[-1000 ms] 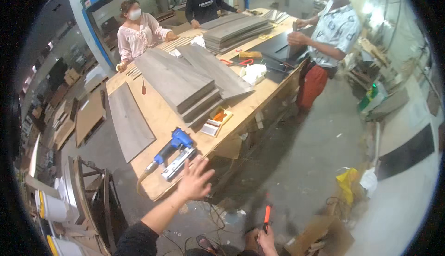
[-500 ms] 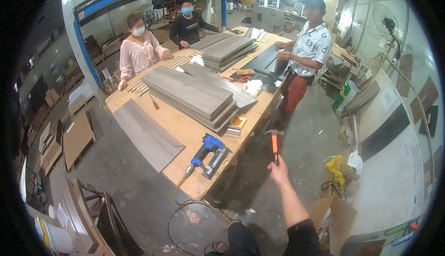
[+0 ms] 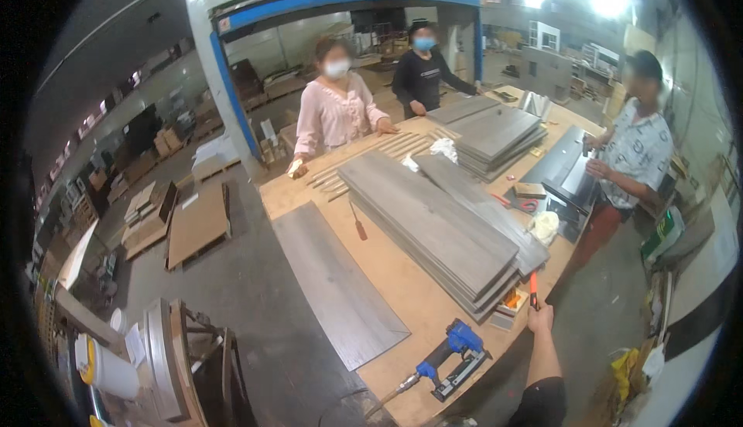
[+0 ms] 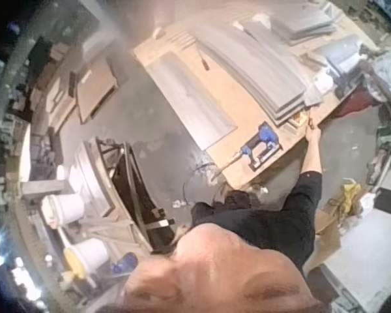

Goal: The person aligns wooden panels and trim pieces on a workbench and fastens them together using a pneumatic nail gun.

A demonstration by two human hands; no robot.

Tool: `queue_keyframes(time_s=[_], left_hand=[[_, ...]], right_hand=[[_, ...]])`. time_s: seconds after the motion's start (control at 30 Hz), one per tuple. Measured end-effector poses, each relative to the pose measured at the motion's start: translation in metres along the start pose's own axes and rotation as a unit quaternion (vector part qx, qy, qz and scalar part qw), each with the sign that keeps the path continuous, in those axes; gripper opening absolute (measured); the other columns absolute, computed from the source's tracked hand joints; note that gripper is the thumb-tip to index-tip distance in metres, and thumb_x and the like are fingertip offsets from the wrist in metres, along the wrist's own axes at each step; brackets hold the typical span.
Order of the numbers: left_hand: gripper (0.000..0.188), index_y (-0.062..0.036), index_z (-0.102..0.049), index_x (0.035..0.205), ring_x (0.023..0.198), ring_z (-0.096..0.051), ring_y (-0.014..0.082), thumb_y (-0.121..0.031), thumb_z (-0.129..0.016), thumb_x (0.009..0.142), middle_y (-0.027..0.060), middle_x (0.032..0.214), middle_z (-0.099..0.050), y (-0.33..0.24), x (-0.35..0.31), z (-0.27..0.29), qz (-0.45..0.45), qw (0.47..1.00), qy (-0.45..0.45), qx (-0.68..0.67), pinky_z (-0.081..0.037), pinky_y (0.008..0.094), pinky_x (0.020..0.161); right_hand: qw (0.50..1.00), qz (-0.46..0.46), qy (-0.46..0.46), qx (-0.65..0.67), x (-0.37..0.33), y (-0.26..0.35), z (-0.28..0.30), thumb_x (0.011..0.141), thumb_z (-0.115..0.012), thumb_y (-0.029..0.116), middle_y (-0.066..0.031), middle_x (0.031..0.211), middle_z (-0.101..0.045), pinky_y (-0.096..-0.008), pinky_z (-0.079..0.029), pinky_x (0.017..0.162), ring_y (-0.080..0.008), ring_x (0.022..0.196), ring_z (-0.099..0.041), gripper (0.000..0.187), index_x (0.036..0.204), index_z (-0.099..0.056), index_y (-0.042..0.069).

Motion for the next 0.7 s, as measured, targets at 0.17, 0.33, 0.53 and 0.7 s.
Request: queue_keyframes(time_s=[0.17, 0.33, 0.53, 0.7], left_hand=[[0.039, -0.0022, -0.071, 0.113, 0.097, -0.069, 0.0251, -0.037, -0.065, 0.098, 0.0176, 0.105, -0.074, -0.025, 0.091, 0.047, -0.058, 0.997, -0.049, 0.000, -0.053, 0.0367, 0.085], [0.044, 0.0001, -0.067, 0.121, 0.118, -0.065, 0.0317, -0.037, -0.064, 0.097, 0.0212, 0.123, -0.070, -0.089, 0.112, 0.095, -0.029, 0.993, -0.041, 0.106, -0.052, 0.0403, 0.097], [0.034, -0.0036, -0.070, 0.107, 0.097, -0.072, 0.0188, -0.034, -0.071, 0.091, 0.0098, 0.099, -0.076, -0.055, 0.186, 0.112, -0.032, 0.999, 0.000, -0.009, -0.054, 0.0303, 0.089], [0.042, -0.0034, -0.067, 0.123, 0.100, -0.071, 0.0204, -0.032, -0.071, 0.092, 0.0089, 0.103, -0.076, -0.039, 0.257, 0.145, -0.037, 0.979, 0.119, 0.163, -0.053, 0.0313, 0.092]], right_hand=[[0.999, -0.037, 0.010, 0.036, -0.017, -0.001, 0.003, 0.092, -0.067, 0.017, -0.0201, 0.116, -0.064, -0.0405, -0.054, 0.089, -0.0311, 0.103, -0.066, 0.040, 0.129, -0.065, 0.004], [0.952, -0.038, -0.157, 0.260, -0.107, -0.043, 0.052, 0.100, -0.059, 0.007, -0.0148, 0.129, -0.060, -0.0356, -0.048, 0.102, -0.0241, 0.115, -0.061, 0.040, 0.139, -0.054, 0.000], [0.922, -0.120, -0.292, 0.223, -0.283, -0.065, 0.102, 0.101, -0.055, 0.004, -0.0149, 0.134, -0.060, -0.0346, -0.045, 0.104, -0.0239, 0.121, -0.059, 0.034, 0.135, -0.056, -0.001], [0.906, -0.058, -0.364, 0.207, -0.416, 0.055, 0.117, 0.100, -0.056, 0.004, -0.0135, 0.130, -0.062, -0.0342, -0.045, 0.102, -0.0234, 0.118, -0.059, 0.033, 0.133, -0.059, 0.001]])
Point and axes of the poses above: each hand's wrist, its own x-axis towards the middle knuckle, its own z-axis out of the back of the hand, y = z × x, the point moved 9 cm from there along x, towards the middle knuckle
